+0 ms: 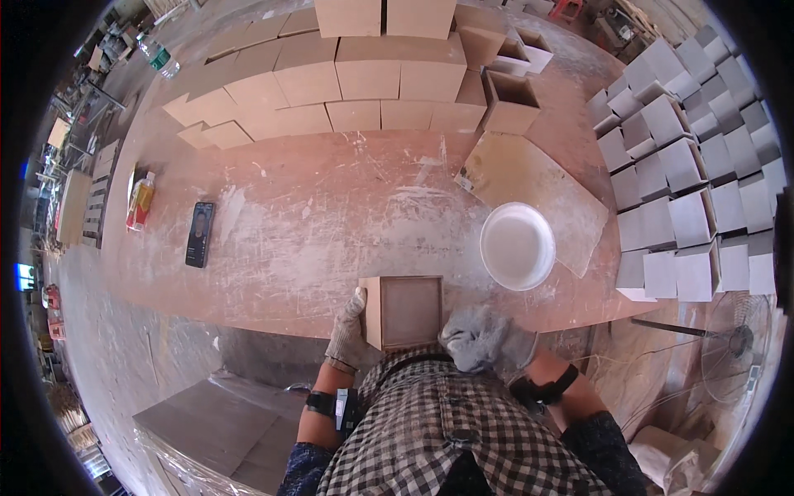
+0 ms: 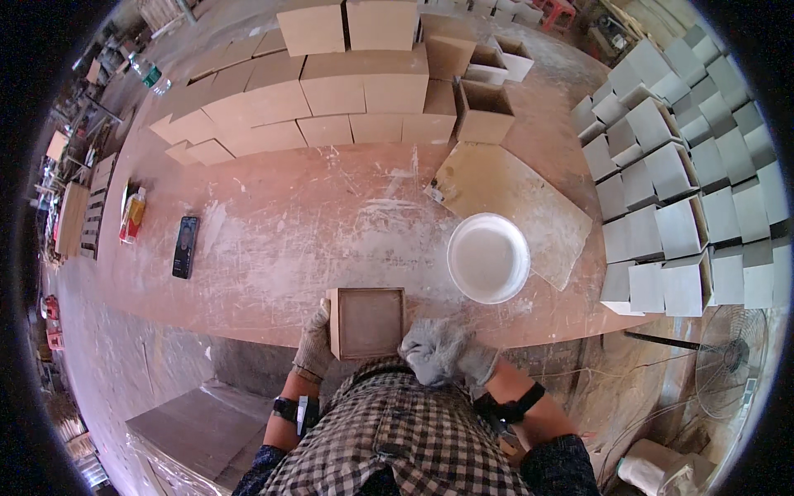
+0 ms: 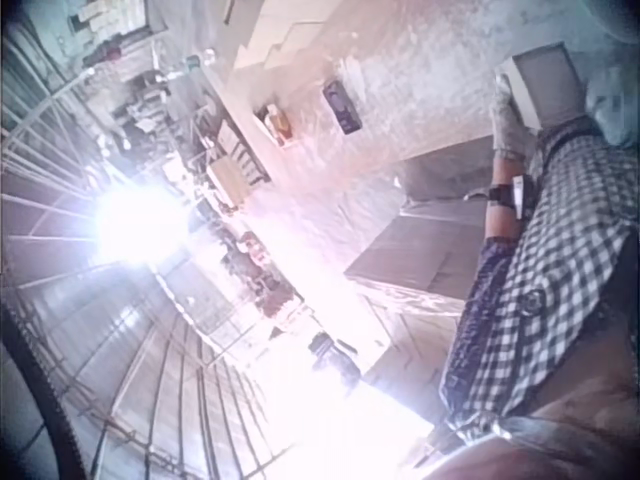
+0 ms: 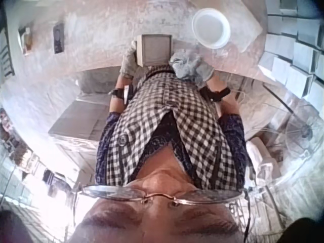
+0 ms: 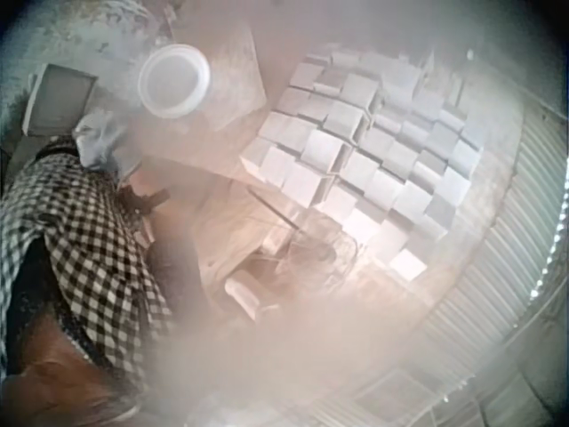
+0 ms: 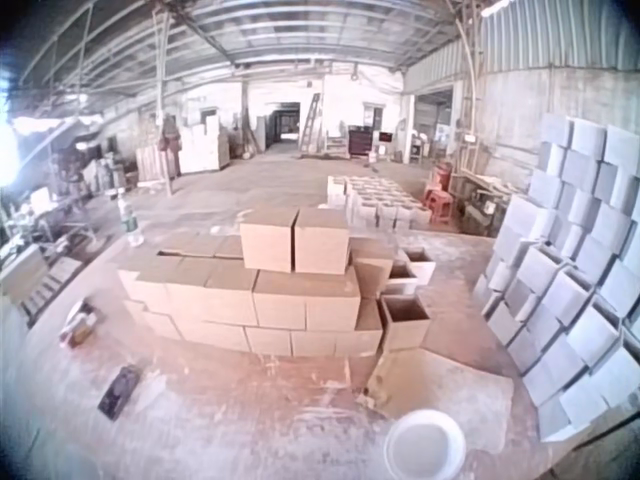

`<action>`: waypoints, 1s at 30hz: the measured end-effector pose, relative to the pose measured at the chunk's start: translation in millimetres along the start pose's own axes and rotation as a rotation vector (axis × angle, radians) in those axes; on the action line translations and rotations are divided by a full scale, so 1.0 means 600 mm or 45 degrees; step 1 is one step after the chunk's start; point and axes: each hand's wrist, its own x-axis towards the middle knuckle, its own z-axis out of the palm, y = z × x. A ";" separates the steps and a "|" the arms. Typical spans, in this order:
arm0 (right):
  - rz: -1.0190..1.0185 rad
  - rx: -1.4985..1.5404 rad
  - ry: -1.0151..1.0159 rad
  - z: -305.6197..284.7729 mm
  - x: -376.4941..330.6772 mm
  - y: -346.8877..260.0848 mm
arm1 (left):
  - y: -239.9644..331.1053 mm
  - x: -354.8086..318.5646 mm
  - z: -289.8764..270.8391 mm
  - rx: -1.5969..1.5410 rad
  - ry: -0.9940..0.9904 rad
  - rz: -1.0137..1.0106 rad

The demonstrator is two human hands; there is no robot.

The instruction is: Applying glue or finish to the joints of wooden boxes using a sponge and white liquid.

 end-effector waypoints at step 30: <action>0.225 -1.526 0.080 -0.031 0.109 -0.004 | -0.041 0.065 -0.099 0.003 -0.025 0.166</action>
